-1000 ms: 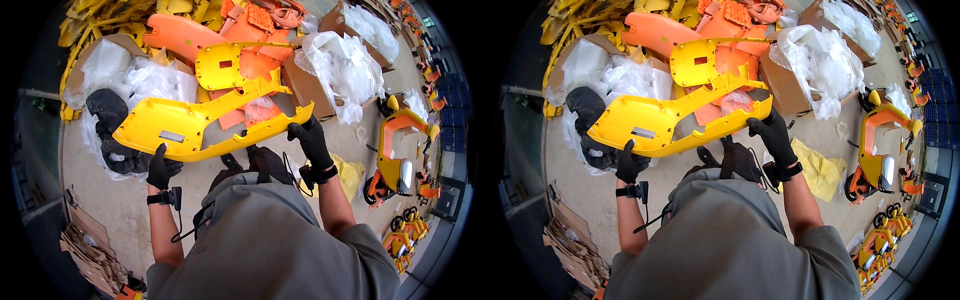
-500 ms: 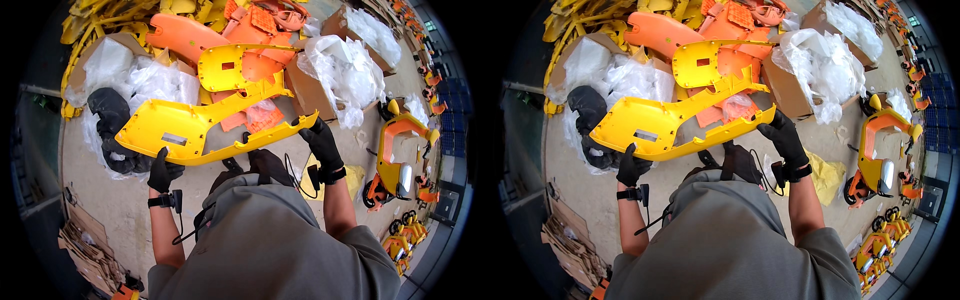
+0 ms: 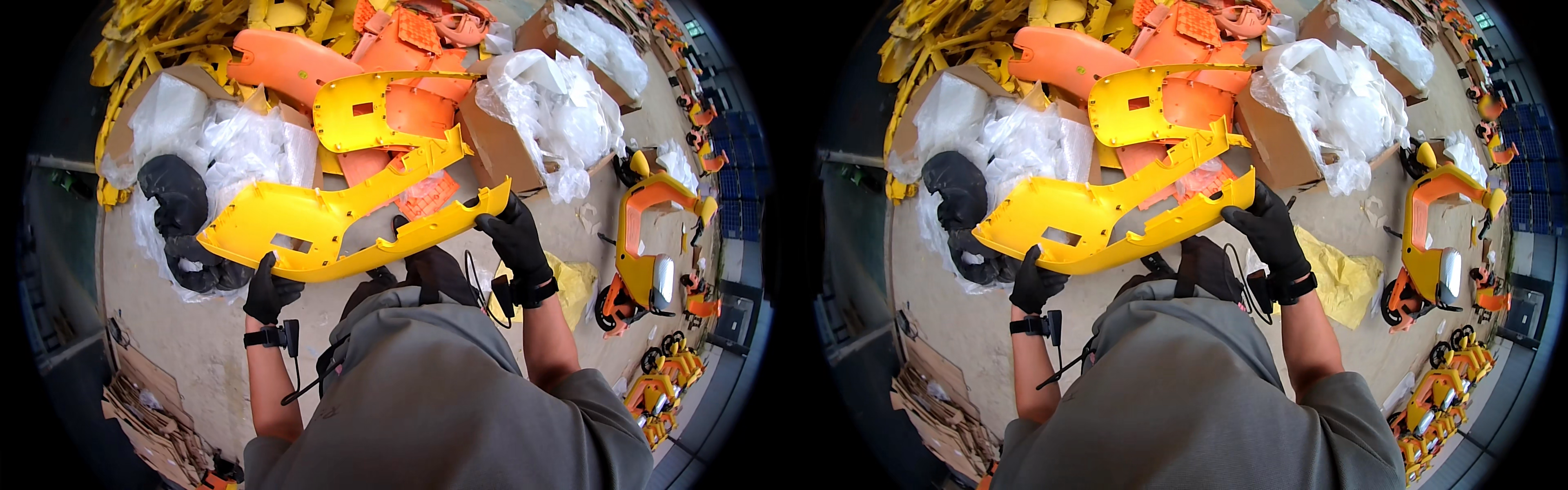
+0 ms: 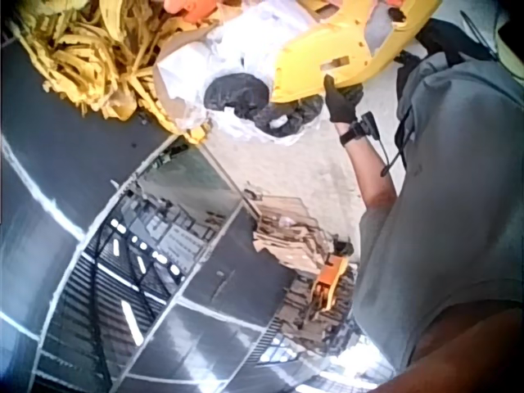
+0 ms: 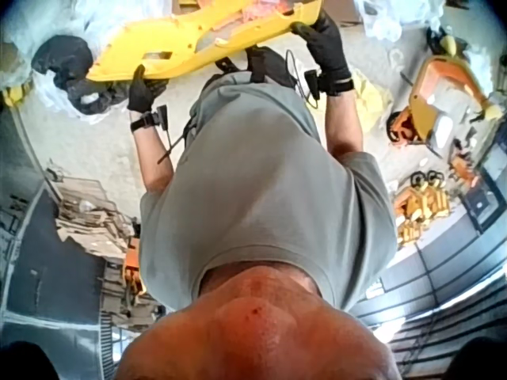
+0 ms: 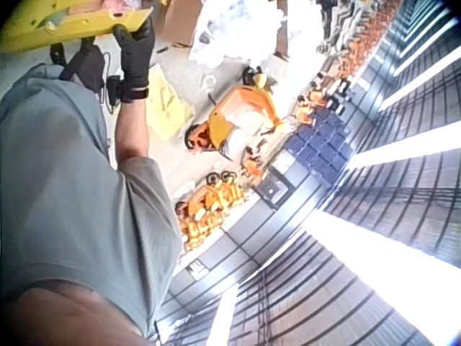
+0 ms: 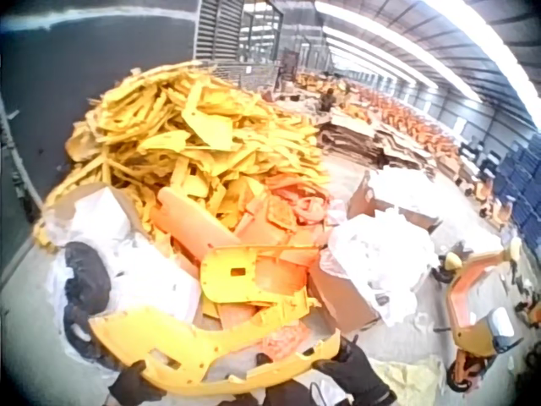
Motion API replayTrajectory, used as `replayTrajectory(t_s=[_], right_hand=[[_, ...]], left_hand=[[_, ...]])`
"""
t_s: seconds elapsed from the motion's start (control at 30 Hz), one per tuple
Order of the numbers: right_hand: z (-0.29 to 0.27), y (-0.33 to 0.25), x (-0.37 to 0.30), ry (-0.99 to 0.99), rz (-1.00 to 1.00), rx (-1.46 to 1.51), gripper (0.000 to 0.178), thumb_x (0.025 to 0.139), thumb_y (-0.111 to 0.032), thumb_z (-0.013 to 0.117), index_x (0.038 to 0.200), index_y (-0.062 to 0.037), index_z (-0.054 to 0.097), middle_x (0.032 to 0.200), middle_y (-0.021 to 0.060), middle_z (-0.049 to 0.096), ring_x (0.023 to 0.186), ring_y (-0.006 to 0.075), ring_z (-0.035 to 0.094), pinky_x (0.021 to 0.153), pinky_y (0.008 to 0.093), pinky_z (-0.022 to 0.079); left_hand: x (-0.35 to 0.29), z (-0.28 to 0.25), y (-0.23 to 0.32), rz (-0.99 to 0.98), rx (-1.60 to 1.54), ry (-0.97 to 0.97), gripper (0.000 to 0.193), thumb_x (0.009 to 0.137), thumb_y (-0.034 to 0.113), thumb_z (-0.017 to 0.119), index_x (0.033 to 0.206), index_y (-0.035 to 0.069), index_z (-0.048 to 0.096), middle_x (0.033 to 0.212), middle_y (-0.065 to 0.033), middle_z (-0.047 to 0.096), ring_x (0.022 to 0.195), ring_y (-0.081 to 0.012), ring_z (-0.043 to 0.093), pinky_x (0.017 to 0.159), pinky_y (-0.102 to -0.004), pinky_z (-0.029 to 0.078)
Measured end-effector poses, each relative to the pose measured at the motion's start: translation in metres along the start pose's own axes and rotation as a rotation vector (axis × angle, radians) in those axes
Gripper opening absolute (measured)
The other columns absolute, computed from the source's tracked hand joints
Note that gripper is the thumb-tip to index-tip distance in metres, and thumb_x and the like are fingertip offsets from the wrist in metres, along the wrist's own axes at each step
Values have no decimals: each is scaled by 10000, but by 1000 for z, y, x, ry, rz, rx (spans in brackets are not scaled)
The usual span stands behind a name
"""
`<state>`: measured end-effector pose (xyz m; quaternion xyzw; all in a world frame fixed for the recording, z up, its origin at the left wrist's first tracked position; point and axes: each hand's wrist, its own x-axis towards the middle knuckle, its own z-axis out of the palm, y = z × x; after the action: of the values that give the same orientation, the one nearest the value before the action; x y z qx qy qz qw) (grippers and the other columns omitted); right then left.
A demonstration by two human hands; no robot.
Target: The person walks through an assembly floor, picks up yellow plastic fairing components from a box and the ground, and begins aligning and snapping them together before attaching them to a scooter frame.
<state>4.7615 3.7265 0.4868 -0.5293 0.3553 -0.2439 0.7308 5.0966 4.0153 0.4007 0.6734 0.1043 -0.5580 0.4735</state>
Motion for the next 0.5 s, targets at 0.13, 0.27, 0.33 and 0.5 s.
replayTrajectory(t_s=[0.13,0.27,0.33,0.5], right_hand=[[-1,3,1,30,-5,-8,403,843,-21,679,1227,-7,556,1126,42,647,997,107,597,901,285,480],[-4,7,1,46,-12,-3,373,847,-34,682,1201,-4,568,1111,41,651,980,101,599,890,281,482],[-4,5,1,48,-8,4,365,850,-44,685,1194,-4,572,1105,40,652,978,99,598,889,279,481],[2,-2,1,68,-39,-13,355,850,-70,698,1179,-3,581,1094,36,653,968,94,595,883,273,480]], left_hand=[[-5,6,3,13,19,18,579,874,584,495,1125,71,592,814,-116,686,657,-205,677,618,-322,531],[-8,11,7,14,29,55,582,876,588,494,1117,69,598,803,-119,687,644,-201,671,619,-320,535],[-10,14,8,28,19,72,580,878,588,492,1111,68,601,796,-123,687,635,-199,668,612,-315,535],[-12,18,9,41,3,71,572,885,584,487,1099,67,604,785,-127,688,620,-196,665,588,-302,532]])
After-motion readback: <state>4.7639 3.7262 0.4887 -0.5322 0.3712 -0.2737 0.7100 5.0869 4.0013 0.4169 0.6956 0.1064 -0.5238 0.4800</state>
